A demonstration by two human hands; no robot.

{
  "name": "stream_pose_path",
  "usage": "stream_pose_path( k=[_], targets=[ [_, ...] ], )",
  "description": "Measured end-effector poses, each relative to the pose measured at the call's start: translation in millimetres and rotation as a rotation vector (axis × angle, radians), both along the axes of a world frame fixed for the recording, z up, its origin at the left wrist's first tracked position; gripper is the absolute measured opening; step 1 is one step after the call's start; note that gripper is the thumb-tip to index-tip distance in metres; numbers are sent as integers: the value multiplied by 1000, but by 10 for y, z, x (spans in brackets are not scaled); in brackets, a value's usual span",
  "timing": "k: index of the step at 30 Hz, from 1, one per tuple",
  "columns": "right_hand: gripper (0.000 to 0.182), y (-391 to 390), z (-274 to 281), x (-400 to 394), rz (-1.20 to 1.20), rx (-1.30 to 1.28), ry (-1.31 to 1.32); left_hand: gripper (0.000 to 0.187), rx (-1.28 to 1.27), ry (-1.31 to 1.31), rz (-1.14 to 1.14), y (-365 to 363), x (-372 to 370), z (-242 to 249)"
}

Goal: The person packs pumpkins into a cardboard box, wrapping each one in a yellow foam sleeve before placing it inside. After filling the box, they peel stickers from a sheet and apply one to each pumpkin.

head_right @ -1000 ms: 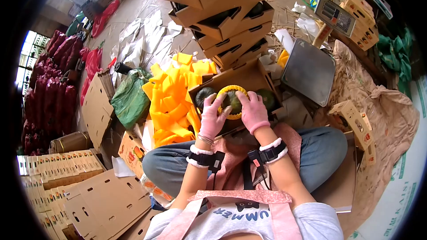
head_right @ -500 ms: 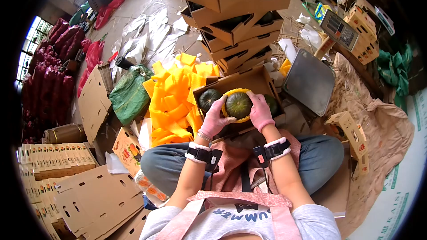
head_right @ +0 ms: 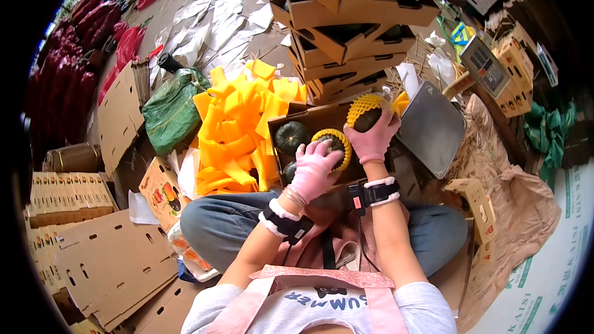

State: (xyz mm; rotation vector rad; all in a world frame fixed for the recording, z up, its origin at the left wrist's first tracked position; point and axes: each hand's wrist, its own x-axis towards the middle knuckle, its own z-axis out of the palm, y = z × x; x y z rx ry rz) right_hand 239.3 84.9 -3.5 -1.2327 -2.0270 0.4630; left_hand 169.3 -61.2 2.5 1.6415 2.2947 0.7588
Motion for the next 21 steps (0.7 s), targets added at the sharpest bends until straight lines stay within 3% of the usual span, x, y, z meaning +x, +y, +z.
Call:
stream_pose_path(
  k=[1,5,8,12,15,18,19,21],
  targets=[
    [92,30,-80,-41,-25,42,21,39,-11,45,0,-16,8,-77],
    [90,90,-204,131,98,50,-449,27,-17,134,87,-19,-36,-286],
    [91,307,-17,203,308,-45,-548,24,19,77,122,-44,-87,-321],
    [89,337,-16,159,488,64,-617,26,20,70,150,-50,-98,-308],
    [91,390,-51,122,453,-91,-635,25,59,125,171,-39,-95,-326],
    [93,455,-65,94,450,-214,-648,28,45,-87,-23,-118,-256,-162],
    [94,475,-71,88,456,-229,-649,32,234,-237,35,-130,-356,-118],
    [94,478,-56,94,460,-248,-634,20,631,-273,325,-124,-676,-116]
  ],
)
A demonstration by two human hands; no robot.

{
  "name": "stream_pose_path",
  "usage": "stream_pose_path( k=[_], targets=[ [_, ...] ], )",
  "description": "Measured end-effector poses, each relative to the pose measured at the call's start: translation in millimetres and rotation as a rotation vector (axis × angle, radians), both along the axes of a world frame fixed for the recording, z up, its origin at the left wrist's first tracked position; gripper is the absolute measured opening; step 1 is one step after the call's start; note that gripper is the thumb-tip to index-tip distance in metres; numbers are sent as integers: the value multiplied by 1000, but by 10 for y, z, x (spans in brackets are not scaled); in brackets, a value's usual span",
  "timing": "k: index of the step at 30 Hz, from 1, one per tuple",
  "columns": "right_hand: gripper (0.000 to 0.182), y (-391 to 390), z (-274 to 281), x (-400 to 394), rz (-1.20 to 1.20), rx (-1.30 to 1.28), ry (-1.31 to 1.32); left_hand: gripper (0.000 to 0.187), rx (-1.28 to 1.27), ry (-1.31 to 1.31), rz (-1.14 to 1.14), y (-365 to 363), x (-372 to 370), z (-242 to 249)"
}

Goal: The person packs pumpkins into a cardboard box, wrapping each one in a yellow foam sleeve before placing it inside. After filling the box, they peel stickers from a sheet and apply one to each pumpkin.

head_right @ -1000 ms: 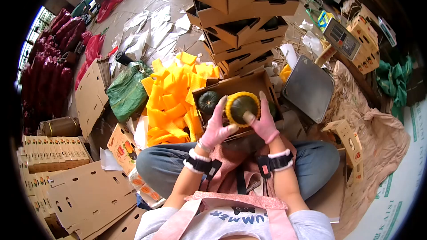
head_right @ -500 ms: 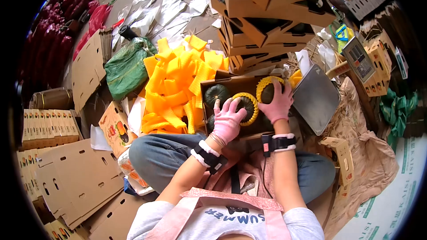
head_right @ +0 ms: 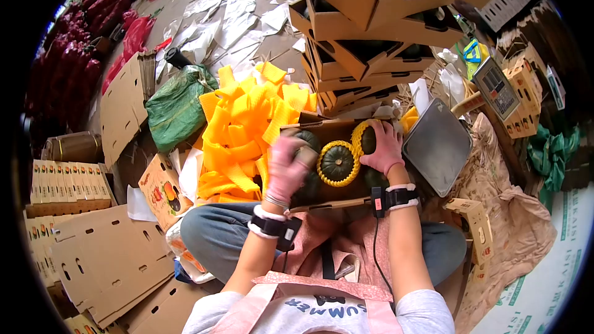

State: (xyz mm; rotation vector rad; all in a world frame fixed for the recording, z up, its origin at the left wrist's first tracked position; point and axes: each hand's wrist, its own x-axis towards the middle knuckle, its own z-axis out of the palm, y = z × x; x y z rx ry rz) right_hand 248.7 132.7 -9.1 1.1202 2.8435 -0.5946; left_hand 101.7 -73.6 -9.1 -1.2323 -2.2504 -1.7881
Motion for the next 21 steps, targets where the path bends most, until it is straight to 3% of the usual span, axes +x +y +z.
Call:
stream_pose_path(
  k=[2,3,4,5,8,9,11,12,17,18,21],
  targets=[
    [93,-2,-1,25,16,-34,86,15,-27,-178,371,-84,-403,-245],
    [93,-8,-13,65,19,-53,125,17,-178,-139,417,-130,-601,-359],
    [91,7,-49,98,58,-79,151,21,-356,-114,339,-177,-780,-450],
    [90,67,-95,111,92,-102,178,39,-603,-38,241,-230,-985,-830],
    [86,58,-37,126,126,33,94,76,-1210,-95,67,-102,-965,-735],
    [84,4,-7,83,126,106,34,55,-1207,13,128,-103,-924,-744],
    [82,-89,-150,56,92,299,-9,38,-1101,-93,172,-143,-1081,-1182],
    [83,-99,-122,34,70,261,-50,31,-1061,-125,176,-141,-1091,-1136],
    [88,-5,27,5,31,65,-85,26,-736,-218,286,-86,-1111,-757],
    [89,-32,3,20,33,94,-68,24,-483,-1,383,-53,-1052,-636],
    [88,-70,8,48,44,149,-13,18,-144,363,374,143,-753,-7]
  ],
)
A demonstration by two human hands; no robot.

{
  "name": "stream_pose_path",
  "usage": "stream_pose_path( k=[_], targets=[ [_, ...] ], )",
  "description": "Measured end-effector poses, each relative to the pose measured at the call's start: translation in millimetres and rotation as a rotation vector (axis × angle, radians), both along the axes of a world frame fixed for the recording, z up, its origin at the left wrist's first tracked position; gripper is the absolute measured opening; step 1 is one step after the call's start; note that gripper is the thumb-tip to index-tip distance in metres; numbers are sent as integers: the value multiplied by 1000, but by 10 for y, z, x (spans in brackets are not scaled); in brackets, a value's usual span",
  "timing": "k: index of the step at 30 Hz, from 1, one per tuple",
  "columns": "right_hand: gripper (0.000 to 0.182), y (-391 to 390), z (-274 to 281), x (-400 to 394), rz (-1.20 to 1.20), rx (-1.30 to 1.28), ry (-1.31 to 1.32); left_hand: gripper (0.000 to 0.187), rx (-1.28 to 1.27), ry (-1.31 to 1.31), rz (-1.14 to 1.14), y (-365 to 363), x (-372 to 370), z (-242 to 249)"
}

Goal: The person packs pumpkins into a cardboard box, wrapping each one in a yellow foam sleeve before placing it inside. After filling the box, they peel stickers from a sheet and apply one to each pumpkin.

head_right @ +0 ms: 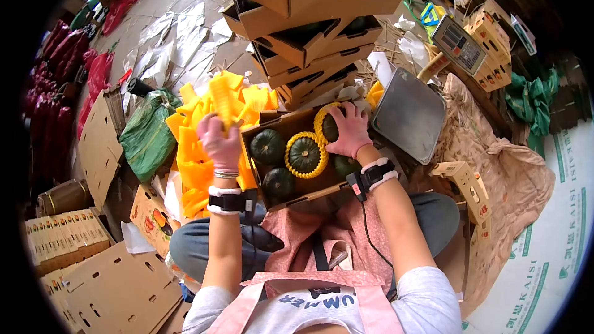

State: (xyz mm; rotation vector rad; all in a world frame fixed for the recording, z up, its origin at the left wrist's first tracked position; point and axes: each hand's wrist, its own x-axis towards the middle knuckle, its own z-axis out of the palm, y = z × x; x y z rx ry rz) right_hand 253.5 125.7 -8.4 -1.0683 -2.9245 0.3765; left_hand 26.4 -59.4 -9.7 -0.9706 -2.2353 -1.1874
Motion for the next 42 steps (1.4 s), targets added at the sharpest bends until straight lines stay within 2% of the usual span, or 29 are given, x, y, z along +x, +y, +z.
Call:
stream_pose_path(
  k=[2,4,6,8,9,10,13,17,20,21,24,25,26,27,28,30,32,33,34,36,37,38,40,41,42],
  targets=[
    [88,-36,19,17,6,53,14,18,-196,60,-248,121,390,339],
    [87,-95,51,32,3,142,9,24,-302,33,-497,218,787,78],
    [89,-140,95,49,-29,111,-24,32,-473,-115,-500,270,1139,-148],
    [89,-143,113,75,-68,53,-50,35,-490,-58,-408,309,1197,-415],
    [90,-115,102,86,-62,23,-48,37,-498,-30,-367,343,1220,-394],
    [90,-77,97,95,-49,-8,-51,36,-648,-105,-306,344,1246,-334],
    [90,-10,113,121,4,-95,-48,37,-618,-86,-306,338,1165,-432],
    [88,29,38,128,19,-94,-86,32,-422,-112,-382,276,1112,-412],
    [87,-45,67,46,18,-39,-172,28,62,-582,-503,147,945,-293],
    [80,-107,183,45,37,11,-223,24,204,-581,-444,74,958,-83],
    [69,-324,304,76,90,367,-262,25,136,-420,-183,-325,1018,265],
    [58,-473,501,89,114,250,-217,25,98,-399,-180,-455,1061,304],
    [49,-618,628,146,157,-72,40,26,60,-382,-174,-590,1125,329],
    [47,-731,642,237,338,-413,377,28,55,-523,-219,-707,1240,352],
    [49,-987,874,301,269,-803,409,28,127,-748,-284,-777,1355,297],
    [50,-1438,834,356,458,-495,561,34,379,-1295,-435,-842,1661,635],
    [51,-1727,705,405,317,-600,667,41,434,-1404,-601,-964,1802,507],
    [47,-1753,734,474,317,-678,657,47,415,-1380,-659,-999,1808,546],
    [44,-1790,722,522,242,-858,707,41,456,-1410,-736,-1039,1789,486],
    [38,-1878,651,621,84,-1225,793,34,247,-1423,-719,-1115,1741,503],
    [17,-1852,580,681,74,-1445,912,31,337,-1505,-765,-1092,1812,658],
    [14,-1884,531,739,-32,-1407,1063,33,172,-1244,-786,-1121,1815,668],
    [10,-1896,404,803,-125,-1219,1113,32,-268,-739,-579,-1151,1874,808],
    [10,-1939,352,823,-162,-1101,1124,25,-254,-738,-562,-1159,1898,814],
    [10,-1988,468,779,-196,-981,1133,23,-160,-940,-603,-1187,1903,754]
  ],
)
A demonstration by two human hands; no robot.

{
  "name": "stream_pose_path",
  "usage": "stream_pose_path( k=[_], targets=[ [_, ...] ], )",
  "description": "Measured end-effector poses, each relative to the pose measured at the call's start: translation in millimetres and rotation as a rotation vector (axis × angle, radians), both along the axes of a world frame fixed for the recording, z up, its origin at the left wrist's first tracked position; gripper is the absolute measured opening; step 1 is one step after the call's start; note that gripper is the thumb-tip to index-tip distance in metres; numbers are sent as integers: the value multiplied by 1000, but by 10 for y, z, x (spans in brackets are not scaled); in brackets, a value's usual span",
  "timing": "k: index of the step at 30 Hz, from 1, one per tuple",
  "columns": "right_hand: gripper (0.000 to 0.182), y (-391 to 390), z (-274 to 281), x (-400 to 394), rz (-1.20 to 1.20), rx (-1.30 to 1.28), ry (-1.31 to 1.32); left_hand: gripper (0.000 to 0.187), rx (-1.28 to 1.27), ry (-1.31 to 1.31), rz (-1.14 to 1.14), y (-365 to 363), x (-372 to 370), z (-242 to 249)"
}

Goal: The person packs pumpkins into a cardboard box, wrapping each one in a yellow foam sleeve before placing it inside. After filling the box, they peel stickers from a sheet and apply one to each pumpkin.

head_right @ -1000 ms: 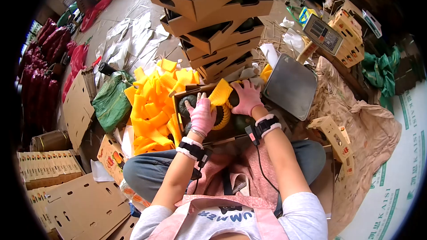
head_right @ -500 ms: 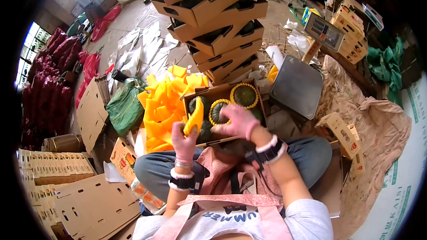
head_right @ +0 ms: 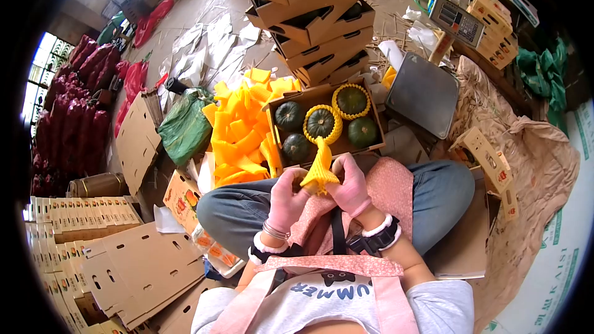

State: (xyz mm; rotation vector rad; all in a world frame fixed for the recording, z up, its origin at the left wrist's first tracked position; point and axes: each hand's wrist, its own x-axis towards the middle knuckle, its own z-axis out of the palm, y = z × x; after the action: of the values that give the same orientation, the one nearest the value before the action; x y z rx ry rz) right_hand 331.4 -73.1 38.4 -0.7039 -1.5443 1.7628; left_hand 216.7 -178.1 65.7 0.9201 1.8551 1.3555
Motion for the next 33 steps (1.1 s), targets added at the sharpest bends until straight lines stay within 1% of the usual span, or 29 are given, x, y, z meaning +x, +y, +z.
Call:
stream_pose_path(
  k=[1,2,4,5,6,8,9,10,11,12,13,14,16,18,19,22,23,24,26,27,28,30,31,32,33],
  targets=[
    [11,-23,76,-19,-78,80,-36,20,36,-220,5,-31,-7,-106],
    [11,2,99,-20,-91,260,-114,18,73,-441,9,-55,-2,-176],
    [13,52,123,-14,-112,620,-271,20,357,-1082,106,-53,53,-114],
    [13,56,-73,60,31,315,-271,23,400,-1134,69,-88,41,-145],
    [17,121,-225,150,216,-152,-183,27,445,-1183,32,-129,4,-194],
    [27,163,-84,284,349,113,-32,27,308,-1064,-67,-241,-72,-313],
    [30,174,4,341,438,-259,62,27,234,-1002,-116,-257,-90,-272],
    [33,182,54,381,517,-635,154,29,237,-893,-140,-250,-87,-233],
    [27,182,38,397,591,-844,315,30,238,-784,-163,-244,-72,-180],
    [26,160,44,388,588,-844,279,31,238,-674,-187,-224,-59,-72],
    [24,122,56,364,584,-843,245,31,246,-781,-242,-216,-49,9],
    [23,81,64,341,578,-842,212,27,222,-882,-236,-259,-24,-153],
    [19,3,64,258,424,-647,133,22,179,-509,-179,-177,46,-106],
    [18,-47,139,198,309,-448,61,20,280,-32,-126,-120,62,-137],
    [14,-42,179,190,358,-328,37,20,330,207,-96,-96,59,-150],
    [12,43,-28,265,431,-390,45,21,519,104,-187,-70,33,-134],
    [11,42,-92,288,404,-196,22,23,420,-27,-301,-119,0,-109],
    [10,67,-59,308,450,-86,-27,25,229,-349,-411,-199,-27,-91],
    [10,150,33,396,535,133,-126,25,137,-553,-636,-226,-165,-35],
    [21,153,19,460,734,-400,58,26,89,-654,-751,-220,-235,-13],
    [27,106,24,539,784,-665,83,27,36,-755,-866,-216,-280,-3],
    [43,-32,109,688,863,-1203,134,34,148,-1094,-371,-222,-316,-259],
    [63,-197,-8,727,850,-1237,-36,34,162,-1214,-324,-83,-276,-157],
    [62,-116,-86,809,940,-1090,46,36,107,-1193,-310,25,-154,-152],
    [62,-8,19,809,752,-997,106,37,103,-1145,-311,123,-67,-6]
  ],
)
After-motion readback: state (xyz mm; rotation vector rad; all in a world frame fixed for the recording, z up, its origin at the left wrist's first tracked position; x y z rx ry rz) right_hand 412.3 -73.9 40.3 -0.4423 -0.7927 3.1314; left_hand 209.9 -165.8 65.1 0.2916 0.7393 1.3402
